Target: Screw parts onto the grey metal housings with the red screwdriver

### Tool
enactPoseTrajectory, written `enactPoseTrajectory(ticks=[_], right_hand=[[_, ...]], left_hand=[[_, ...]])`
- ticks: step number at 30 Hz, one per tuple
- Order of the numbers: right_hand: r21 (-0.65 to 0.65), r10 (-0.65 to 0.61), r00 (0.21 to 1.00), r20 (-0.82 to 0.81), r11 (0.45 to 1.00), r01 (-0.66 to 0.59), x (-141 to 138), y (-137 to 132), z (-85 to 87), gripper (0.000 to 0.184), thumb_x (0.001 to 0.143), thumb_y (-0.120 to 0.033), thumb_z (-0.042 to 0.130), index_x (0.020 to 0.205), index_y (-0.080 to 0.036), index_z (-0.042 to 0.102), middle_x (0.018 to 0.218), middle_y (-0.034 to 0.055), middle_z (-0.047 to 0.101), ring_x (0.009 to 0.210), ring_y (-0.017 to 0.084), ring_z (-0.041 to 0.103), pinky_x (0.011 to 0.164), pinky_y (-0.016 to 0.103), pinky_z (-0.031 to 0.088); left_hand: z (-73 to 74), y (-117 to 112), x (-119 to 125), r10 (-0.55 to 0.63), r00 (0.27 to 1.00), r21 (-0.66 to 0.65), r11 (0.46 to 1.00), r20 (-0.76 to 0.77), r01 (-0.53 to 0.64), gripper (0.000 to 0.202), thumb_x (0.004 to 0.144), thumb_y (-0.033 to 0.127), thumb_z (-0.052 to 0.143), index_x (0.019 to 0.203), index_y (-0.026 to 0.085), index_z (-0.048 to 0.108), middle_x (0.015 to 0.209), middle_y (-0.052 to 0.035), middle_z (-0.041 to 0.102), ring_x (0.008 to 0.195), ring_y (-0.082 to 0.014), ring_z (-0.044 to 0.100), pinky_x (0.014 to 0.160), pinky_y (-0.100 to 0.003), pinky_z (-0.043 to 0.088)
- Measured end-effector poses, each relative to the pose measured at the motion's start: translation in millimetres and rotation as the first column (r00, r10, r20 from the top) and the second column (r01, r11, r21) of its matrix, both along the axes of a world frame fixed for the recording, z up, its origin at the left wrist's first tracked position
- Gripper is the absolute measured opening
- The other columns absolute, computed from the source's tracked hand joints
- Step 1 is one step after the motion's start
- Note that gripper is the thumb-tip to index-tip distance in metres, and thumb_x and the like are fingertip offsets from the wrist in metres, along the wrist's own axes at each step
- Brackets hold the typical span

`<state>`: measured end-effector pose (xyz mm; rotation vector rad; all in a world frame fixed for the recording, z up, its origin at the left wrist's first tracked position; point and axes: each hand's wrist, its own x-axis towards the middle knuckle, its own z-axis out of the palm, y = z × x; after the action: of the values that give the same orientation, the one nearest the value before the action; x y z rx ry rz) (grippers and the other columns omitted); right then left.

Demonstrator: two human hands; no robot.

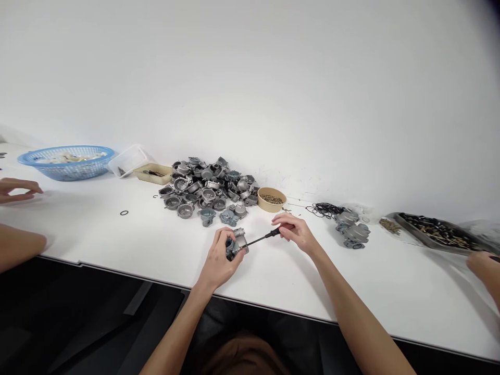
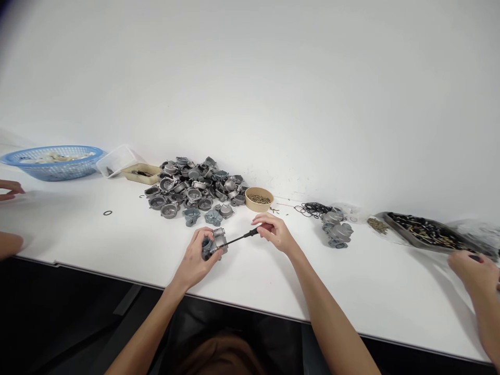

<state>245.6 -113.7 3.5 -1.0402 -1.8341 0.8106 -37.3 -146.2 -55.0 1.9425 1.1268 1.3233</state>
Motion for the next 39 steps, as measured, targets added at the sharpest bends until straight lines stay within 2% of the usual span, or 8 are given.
enactPoseTrajectory(ticks=[3, 8, 14, 19, 25, 29, 35, 39], right_hand=[[-0.027, 0.024, 0.995, -0.097, 0.999, -0.026, -1.3, 1.0, -2.3, 0.033, 0.082, -0.046, 0.075, 0.105, -0.023, 0.071, 0.091, 0.007, 0.064, 0.058, 0.013, 0.05, 0.049, 0.027, 0.039], [-0.032, -0.164, 0.985, -0.052, 0.986, 0.163, -5.2, 4.1, -7.8, 0.033, 0.093, -0.049, 0.061, 0.084, -0.018, 0.069, 0.062, 0.0002, 0.053, 0.046, 0.009, 0.037, 0.044, 0.025, 0.03], [0.026, 0.041, 0.996, -0.079, 0.999, -0.039, -0.2, 0.4, -2.6, 0.034, 0.085, -0.044, 0.072, 0.108, -0.02, 0.071, 0.095, 0.0075, 0.062, 0.058, 0.01, 0.051, 0.052, 0.026, 0.044], [-0.012, -0.115, 0.992, -0.058, 0.993, 0.114, -3.4, 1.9, -5.6, 0.034, 0.092, -0.047, 0.063, 0.103, -0.016, 0.074, 0.067, 0.0015, 0.054, 0.051, 0.009, 0.042, 0.046, 0.024, 0.036], [0.022, 0.0, 0.993, -0.121, 1.0, 0.003, -4.9, 3.7, -9.3, 0.04, 0.085, -0.045, 0.072, 0.117, -0.02, 0.07, 0.088, 0.0051, 0.061, 0.054, 0.009, 0.048, 0.05, 0.026, 0.044], [-0.014, -0.152, 0.981, -0.121, 0.988, 0.152, -5.6, 4.7, -11.5, 0.034, 0.094, -0.048, 0.06, 0.094, -0.016, 0.072, 0.063, -0.0003, 0.051, 0.047, 0.009, 0.041, 0.044, 0.023, 0.034], [0.002, 0.008, 0.986, -0.167, 1.0, -0.007, -6.2, 4.9, -8.3, 0.039, 0.086, -0.046, 0.072, 0.114, -0.02, 0.069, 0.092, 0.0057, 0.062, 0.055, 0.01, 0.053, 0.052, 0.028, 0.046], [-0.103, -0.217, 0.971, -0.104, 0.973, 0.206, -11.6, 4.4, -10.4, 0.042, 0.09, -0.055, 0.062, 0.087, -0.014, 0.072, 0.062, 0.0006, 0.053, 0.043, 0.009, 0.043, 0.041, 0.024, 0.035]], left_hand=[[-1.4, 1.1, 0.2, 0.015, 1.0, -0.01, 1.0, 0.015, -0.015, 0.023, 0.088, 0.018, 0.063, 0.101, 0.025, 0.045, 0.12, -0.0066, 0.051, 0.117, -0.0239, 0.053, 0.1, -0.038, 0.041], [-2.4, 1.9, 0.9, 0.005, 1.0, -0.002, 1.0, 0.013, -0.005, 0.028, 0.085, 0.02, 0.068, 0.101, 0.025, 0.045, 0.121, -0.0068, 0.05, 0.118, -0.0244, 0.053, 0.099, -0.037, 0.042], [-4.9, 3.4, 1.3, 0.021, 0.999, -0.013, 1.0, 0.029, -0.02, 0.033, 0.082, 0.02, 0.073, 0.099, 0.025, 0.045, 0.12, -0.0061, 0.051, 0.116, -0.0249, 0.054, 0.096, -0.036, 0.043], [-6.0, 4.4, 1.6, 0.025, 0.999, -0.016, 1.0, 0.034, -0.025, 0.033, 0.082, 0.02, 0.073, 0.099, 0.025, 0.045, 0.119, -0.0056, 0.051, 0.116, -0.0241, 0.054, 0.098, -0.036, 0.041], [-4.7, 3.9, 2.1, 0.019, 0.999, -0.018, 1.0, 0.039, -0.018, 0.035, 0.082, 0.018, 0.073, 0.1, 0.025, 0.044, 0.121, -0.0057, 0.05, 0.117, -0.0237, 0.052, 0.1, -0.036, 0.04], [-4.7, 4.3, 1.8, 0.016, 0.999, -0.027, 1.0, 0.038, -0.015, 0.034, 0.083, 0.019, 0.072, 0.1, 0.025, 0.044, 0.119, -0.0055, 0.05, 0.116, -0.0237, 0.053, 0.099, -0.037, 0.039], [-6.9, 4.9, 1.1, 0.012, 0.999, -0.002, 1.0, 0.042, -0.012, 0.035, 0.082, 0.018, 0.073, 0.1, 0.025, 0.044, 0.12, -0.006, 0.05, 0.116, -0.0243, 0.052, 0.1, -0.037, 0.039], [-7.2, 4.9, 0.5, 0.005, 0.999, 0.009, 1.0, 0.036, -0.006, 0.033, 0.083, 0.019, 0.072, 0.1, 0.025, 0.045, 0.119, -0.0066, 0.05, 0.117, -0.0249, 0.052, 0.1, -0.038, 0.039]])
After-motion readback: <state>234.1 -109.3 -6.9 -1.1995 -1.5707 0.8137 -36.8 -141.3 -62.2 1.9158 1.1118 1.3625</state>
